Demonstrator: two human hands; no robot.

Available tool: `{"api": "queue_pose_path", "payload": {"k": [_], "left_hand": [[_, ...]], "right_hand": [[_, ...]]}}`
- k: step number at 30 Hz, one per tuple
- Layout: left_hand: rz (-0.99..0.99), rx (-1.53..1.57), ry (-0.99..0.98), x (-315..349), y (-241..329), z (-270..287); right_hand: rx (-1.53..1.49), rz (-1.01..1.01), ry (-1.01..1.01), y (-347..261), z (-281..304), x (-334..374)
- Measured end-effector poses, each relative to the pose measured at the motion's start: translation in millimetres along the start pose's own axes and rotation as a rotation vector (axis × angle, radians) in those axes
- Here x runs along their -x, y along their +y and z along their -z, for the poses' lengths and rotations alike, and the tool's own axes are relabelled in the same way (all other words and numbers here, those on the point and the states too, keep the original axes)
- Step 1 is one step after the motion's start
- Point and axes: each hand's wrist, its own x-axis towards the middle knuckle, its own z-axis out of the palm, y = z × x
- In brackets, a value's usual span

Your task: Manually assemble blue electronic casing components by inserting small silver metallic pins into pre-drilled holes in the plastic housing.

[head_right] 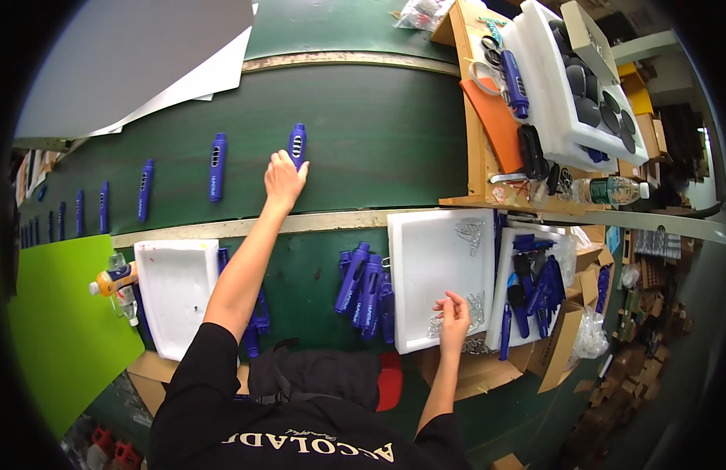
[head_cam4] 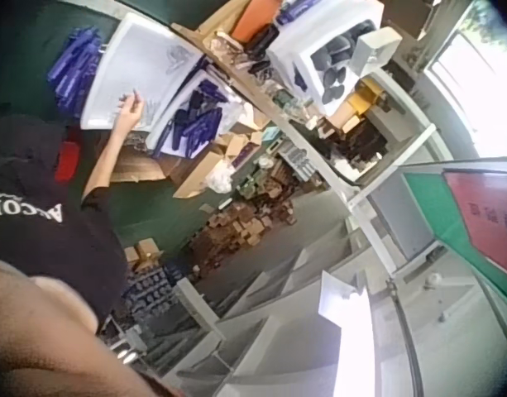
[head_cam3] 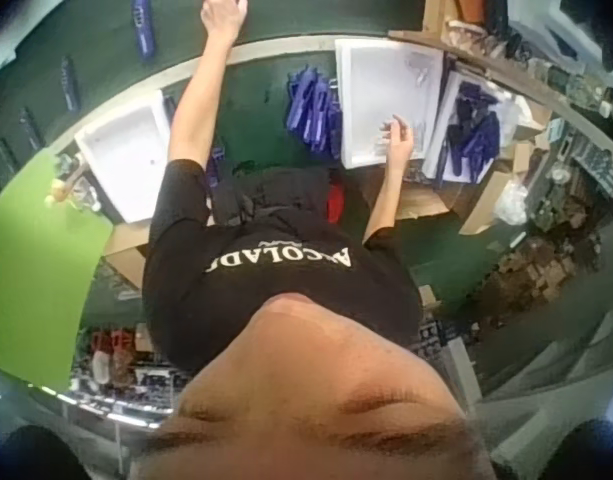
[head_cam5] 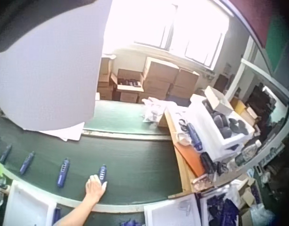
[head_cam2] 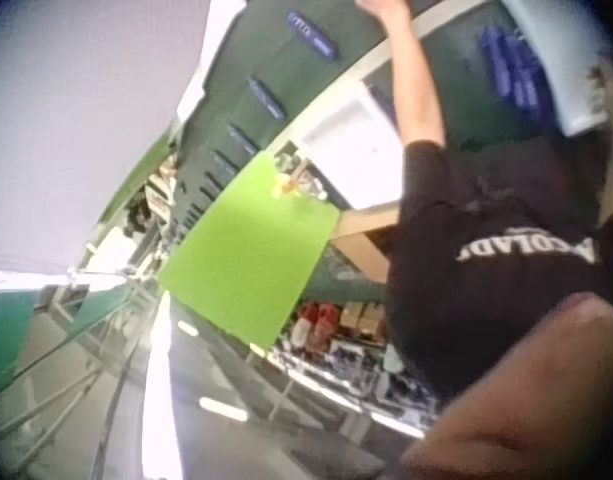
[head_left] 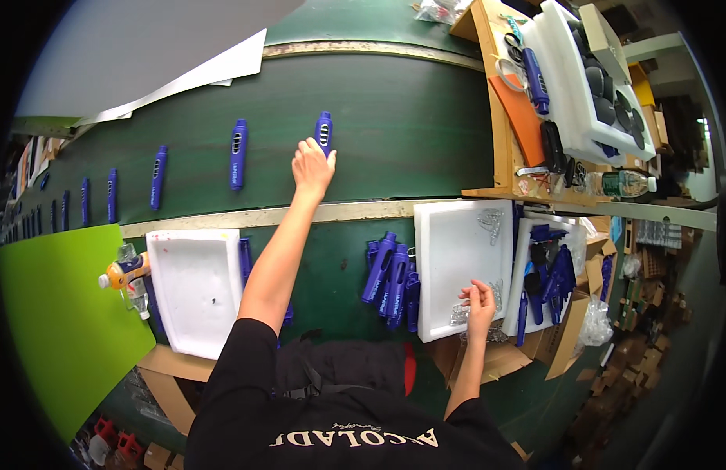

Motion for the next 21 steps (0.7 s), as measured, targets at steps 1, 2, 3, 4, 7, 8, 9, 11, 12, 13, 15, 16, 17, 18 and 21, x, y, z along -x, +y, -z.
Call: {"api": "queue_pose_path", "payload": {"k": [1, 2, 3, 4, 7, 8, 9, 11, 12, 13, 15, 16, 17, 18, 21], "left_hand": [[-0.013, -0.023, -0.005, -5.8, 0.7, -3.8], [-0.003, -0.039, -0.004, -8.7, 3.6, -3.8], [0.008, -0.056, -0.003, -9.8, 2.2, -1.9], [0.046, -0.021, 0.002, -6.5, 1.8, 3.2], [0.024, 0.090, 0.104, 16.5, -10.0, 20.1], [-0.067, 0.153, 0.190, 31.4, -22.6, 24.4], [-0.157, 0.212, 0.277, 51.1, -33.0, 31.0], [-0.053, 0.395, 0.156, 105.4, -48.3, 63.3], [-0.011, 0.370, 0.057, 135.5, -60.0, 78.2], [0.044, 0.334, -0.029, 166.4, -73.8, 94.5], [0.006, 0.379, 0.036, 225.0, -97.5, 121.0], [0.097, 0.416, 0.015, 246.4, -99.3, 134.4], [0.195, 0.456, -0.011, 269.7, -104.8, 146.1], [0.221, 0.457, -0.014, 292.9, -117.2, 148.0], [0.297, 0.497, -0.053, 340.7, -136.2, 152.1]], "right_hand": [[0.035, 0.011, 0.013, 5.3, 12.2, -5.7], [0.074, 0.019, 0.036, 10.2, 25.5, -9.4], [0.115, 0.025, 0.056, 17.0, 35.7, -12.0], [0.103, 0.002, 0.066, 18.5, 39.6, -15.9], [0.157, 0.001, 0.117, 21.3, 40.8, -36.0], [0.178, 0.028, 0.138, 28.0, 38.4, -47.2], [0.219, 0.074, 0.204, 32.6, 35.0, -59.8], [0.342, 0.187, 0.335, 31.3, 23.2, -87.5], [0.427, 0.260, 0.403, 28.7, 15.8, -99.8], [0.619, 0.353, 0.461, 30.7, 14.0, -113.7], [0.673, 0.384, 0.477, 28.8, -0.7, -133.0], [0.730, 0.407, 0.506, 41.4, 0.8, -145.0], [0.773, 0.347, 0.512, 48.9, -1.7, -154.5], [0.791, 0.252, 0.456, 47.1, -6.2, -159.0], [0.742, 0.247, 0.483, 55.8, -3.9, -168.2]]}}
